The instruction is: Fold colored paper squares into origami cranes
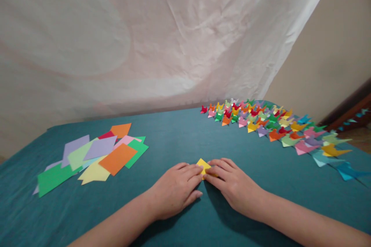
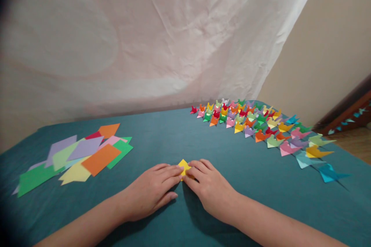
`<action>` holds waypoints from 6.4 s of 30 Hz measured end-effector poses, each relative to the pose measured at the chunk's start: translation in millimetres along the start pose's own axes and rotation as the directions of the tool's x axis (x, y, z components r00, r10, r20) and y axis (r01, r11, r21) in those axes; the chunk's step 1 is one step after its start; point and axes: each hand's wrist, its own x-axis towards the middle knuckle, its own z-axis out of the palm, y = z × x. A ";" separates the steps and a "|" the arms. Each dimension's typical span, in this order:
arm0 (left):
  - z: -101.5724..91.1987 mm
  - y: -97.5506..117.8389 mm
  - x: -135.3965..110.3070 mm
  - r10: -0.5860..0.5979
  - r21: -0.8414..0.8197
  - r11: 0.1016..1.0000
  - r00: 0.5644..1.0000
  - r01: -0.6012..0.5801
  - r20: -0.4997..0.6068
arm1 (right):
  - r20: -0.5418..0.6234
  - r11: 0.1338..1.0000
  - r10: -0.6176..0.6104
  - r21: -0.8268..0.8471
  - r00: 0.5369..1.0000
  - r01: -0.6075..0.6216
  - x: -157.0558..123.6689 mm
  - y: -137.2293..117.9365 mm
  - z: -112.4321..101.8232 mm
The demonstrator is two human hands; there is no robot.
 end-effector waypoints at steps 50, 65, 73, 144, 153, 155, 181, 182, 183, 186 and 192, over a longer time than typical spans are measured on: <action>2.8 -2.4 -0.1 0.024 0.055 0.998 0.999 -0.026 0.029 | 0.158 0.975 0.082 -0.219 0.984 -0.046 -2.8 7.4 -36.2; 0.0 -2.3 -0.3 0.033 0.062 0.997 0.998 -0.037 0.058 | 0.114 0.992 -0.027 -0.117 0.993 0.041 -0.6 -1.4 -11.5; -3.3 -4.5 -0.1 0.017 0.080 0.997 0.997 -0.022 0.073 | 0.132 0.996 -0.025 -0.086 0.991 0.036 0.7 -2.4 -12.9; 17.1 -15.6 -8.0 -0.251 -0.301 0.943 0.900 0.144 -0.355 | -0.032 0.736 0.294 0.645 0.955 -0.205 -0.2 1.8 -11.0; 14.4 -16.6 -9.0 -0.184 -0.138 0.981 0.876 0.135 -0.445 | -0.037 0.734 0.338 0.636 0.941 -0.239 2.4 2.8 -8.9; 13.9 -15.0 -8.9 -0.162 -0.104 0.986 0.876 0.128 -0.454 | -0.032 0.732 0.341 0.636 0.940 -0.244 2.8 2.3 -8.9; 18.0 -13.8 -5.1 -0.003 -0.045 0.999 0.909 -0.017 -0.417 | -0.199 0.940 0.251 0.285 0.947 -0.188 -3.5 22.4 6.8; 18.0 -13.6 -5.0 -0.001 -0.047 0.999 0.910 -0.020 -0.415 | -0.213 0.957 0.225 0.233 0.951 -0.174 -3.3 23.0 5.4; 18.0 -13.6 -5.1 -0.002 -0.047 0.999 0.909 -0.019 -0.416 | -0.222 0.969 0.201 0.190 0.954 -0.160 -3.0 23.2 3.8; 18.7 -14.8 -6.2 -0.027 -0.057 0.998 0.913 0.004 -0.408 | -0.231 0.985 0.157 0.109 0.960 -0.135 -2.3 22.7 -0.2; 18.8 -16.9 -8.9 -0.147 -0.098 0.988 0.931 0.121 -0.334 | -0.182 0.986 0.142 0.118 0.973 -0.121 -2.7 22.9 -1.3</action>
